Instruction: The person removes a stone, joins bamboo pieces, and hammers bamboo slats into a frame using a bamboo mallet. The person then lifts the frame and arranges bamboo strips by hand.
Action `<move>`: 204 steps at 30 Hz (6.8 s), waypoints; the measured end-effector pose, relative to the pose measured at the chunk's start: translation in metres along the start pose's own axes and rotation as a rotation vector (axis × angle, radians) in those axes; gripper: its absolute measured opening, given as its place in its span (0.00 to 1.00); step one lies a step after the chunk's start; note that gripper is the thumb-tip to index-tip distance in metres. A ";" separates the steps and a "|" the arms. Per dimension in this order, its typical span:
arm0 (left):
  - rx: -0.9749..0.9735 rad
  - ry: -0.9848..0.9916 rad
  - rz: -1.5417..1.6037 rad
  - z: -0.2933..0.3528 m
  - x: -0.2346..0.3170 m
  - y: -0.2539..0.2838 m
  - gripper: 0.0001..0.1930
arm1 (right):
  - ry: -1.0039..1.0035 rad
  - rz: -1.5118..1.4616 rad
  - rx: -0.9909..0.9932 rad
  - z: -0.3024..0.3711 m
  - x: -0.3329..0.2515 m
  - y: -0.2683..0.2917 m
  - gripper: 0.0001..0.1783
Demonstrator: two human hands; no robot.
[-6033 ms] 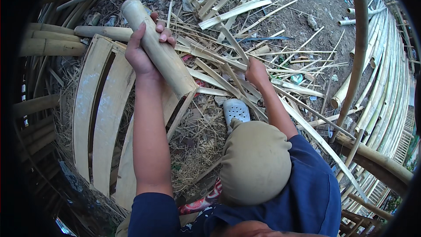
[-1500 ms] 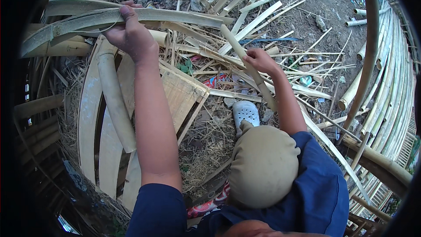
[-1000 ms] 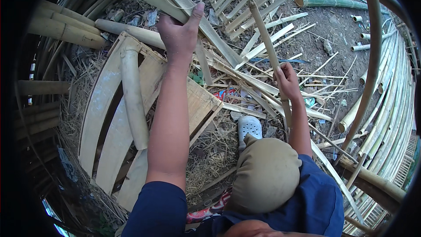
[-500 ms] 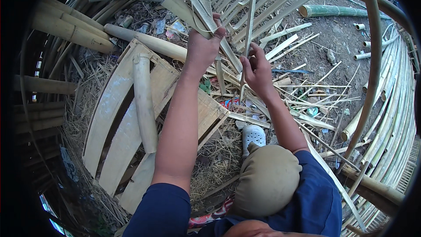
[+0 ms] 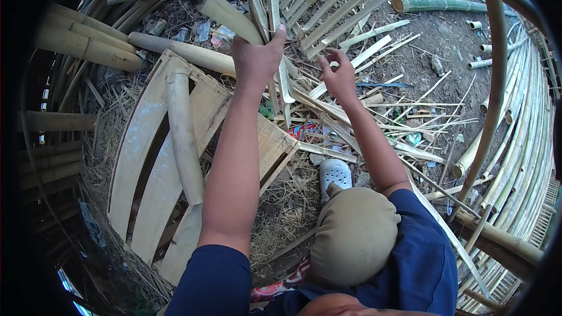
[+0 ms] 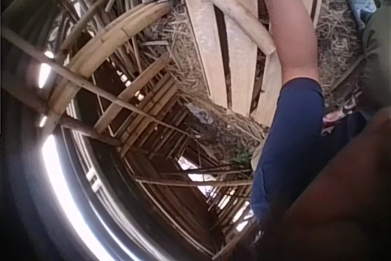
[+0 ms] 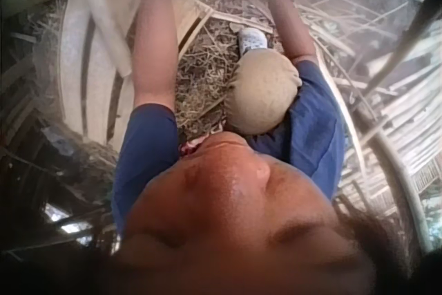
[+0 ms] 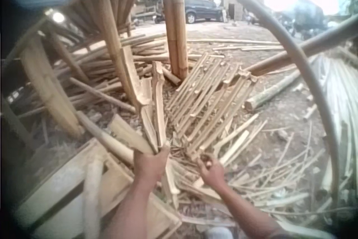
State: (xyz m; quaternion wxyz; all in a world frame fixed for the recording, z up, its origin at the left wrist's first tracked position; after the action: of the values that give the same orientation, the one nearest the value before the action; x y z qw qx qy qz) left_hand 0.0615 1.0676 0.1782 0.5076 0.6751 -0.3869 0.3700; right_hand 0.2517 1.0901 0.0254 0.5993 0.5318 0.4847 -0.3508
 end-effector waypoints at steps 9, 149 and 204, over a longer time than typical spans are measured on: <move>-0.011 -0.021 0.132 -0.005 -0.006 -0.010 0.12 | -0.948 -0.377 -0.057 -0.034 0.165 0.013 0.22; -0.056 0.119 0.693 -0.008 -0.011 -0.002 0.31 | 1.249 0.594 -0.289 0.081 -0.107 0.034 0.17; 0.123 -0.086 0.574 -0.008 -0.002 -0.006 0.32 | -0.001 -0.336 -0.169 0.130 0.052 0.004 0.11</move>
State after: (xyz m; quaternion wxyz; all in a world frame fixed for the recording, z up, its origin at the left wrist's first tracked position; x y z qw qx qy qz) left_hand 0.0653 1.0770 0.1754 0.3236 0.5827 -0.5599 0.4923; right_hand 0.2972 0.9687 -0.0274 0.5751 0.3907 0.5942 -0.4043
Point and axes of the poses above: each hand's wrist, its own z-axis away from the middle knuckle, its own y-axis out of the back of the hand, x = y × z, the point moved 1 cm from there along -z, towards the middle knuckle, and after that the axes turned 14 degrees about -x, right-handed, at the moved point
